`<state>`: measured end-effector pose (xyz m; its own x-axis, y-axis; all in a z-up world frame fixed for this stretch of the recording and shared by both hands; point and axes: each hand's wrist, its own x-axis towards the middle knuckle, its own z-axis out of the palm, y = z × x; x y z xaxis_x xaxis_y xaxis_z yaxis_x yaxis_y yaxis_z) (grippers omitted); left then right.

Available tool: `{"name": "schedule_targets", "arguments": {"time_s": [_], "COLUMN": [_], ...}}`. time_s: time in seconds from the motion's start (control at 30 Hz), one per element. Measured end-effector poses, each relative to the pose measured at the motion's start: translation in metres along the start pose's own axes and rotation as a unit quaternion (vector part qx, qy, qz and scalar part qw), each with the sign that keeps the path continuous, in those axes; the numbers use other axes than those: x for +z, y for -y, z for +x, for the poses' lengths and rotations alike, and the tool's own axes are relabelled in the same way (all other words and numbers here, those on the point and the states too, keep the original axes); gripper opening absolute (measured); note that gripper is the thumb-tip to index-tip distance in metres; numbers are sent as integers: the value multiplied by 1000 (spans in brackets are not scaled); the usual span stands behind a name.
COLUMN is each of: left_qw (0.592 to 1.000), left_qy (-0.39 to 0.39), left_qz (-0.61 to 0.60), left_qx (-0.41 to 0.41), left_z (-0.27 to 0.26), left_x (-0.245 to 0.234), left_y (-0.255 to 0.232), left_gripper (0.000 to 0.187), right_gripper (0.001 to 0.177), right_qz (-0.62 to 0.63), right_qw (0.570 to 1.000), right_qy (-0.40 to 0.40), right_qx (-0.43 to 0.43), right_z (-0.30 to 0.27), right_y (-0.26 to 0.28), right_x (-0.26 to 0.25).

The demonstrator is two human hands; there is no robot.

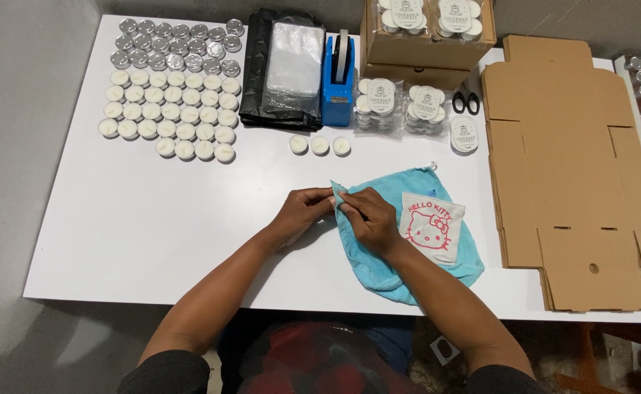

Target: The person is wiping the work surface and then packing small tealight candles into clear plastic bags, four per bag.

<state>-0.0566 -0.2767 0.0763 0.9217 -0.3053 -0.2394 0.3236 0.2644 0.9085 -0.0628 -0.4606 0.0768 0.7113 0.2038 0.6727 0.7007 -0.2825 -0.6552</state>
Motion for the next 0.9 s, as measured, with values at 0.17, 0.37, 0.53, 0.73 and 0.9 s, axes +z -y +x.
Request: {"name": "schedule_targets", "arguments": {"time_s": [0.17,0.37,0.53,0.73,0.9], "left_qw": [999,994,982,979,988], "left_qy": [31,36,29,-4,-46], "left_qz": [5,-82,-171,-196,-145], "left_qx": [-22,-58,-71,-59,-12], "left_z": [6,13,15,13,11], "left_x": [-6,-11,-22,-18,-9], "left_y": [6,17,26,25,20], "left_gripper": [29,31,45,39,39], "right_gripper": [18,18,17,13,11], "right_qz": [84,141,136,100,29], "right_qw": [989,960,951,958,982], "right_qy": [56,73,69,62,56], "right_qx": [106,230,270,261,181], "right_z": [-1,5,2,-8,-9], "right_y": [-12,-10,-6,-8,1], "right_x": [-9,-14,-12,-8,-7]}}
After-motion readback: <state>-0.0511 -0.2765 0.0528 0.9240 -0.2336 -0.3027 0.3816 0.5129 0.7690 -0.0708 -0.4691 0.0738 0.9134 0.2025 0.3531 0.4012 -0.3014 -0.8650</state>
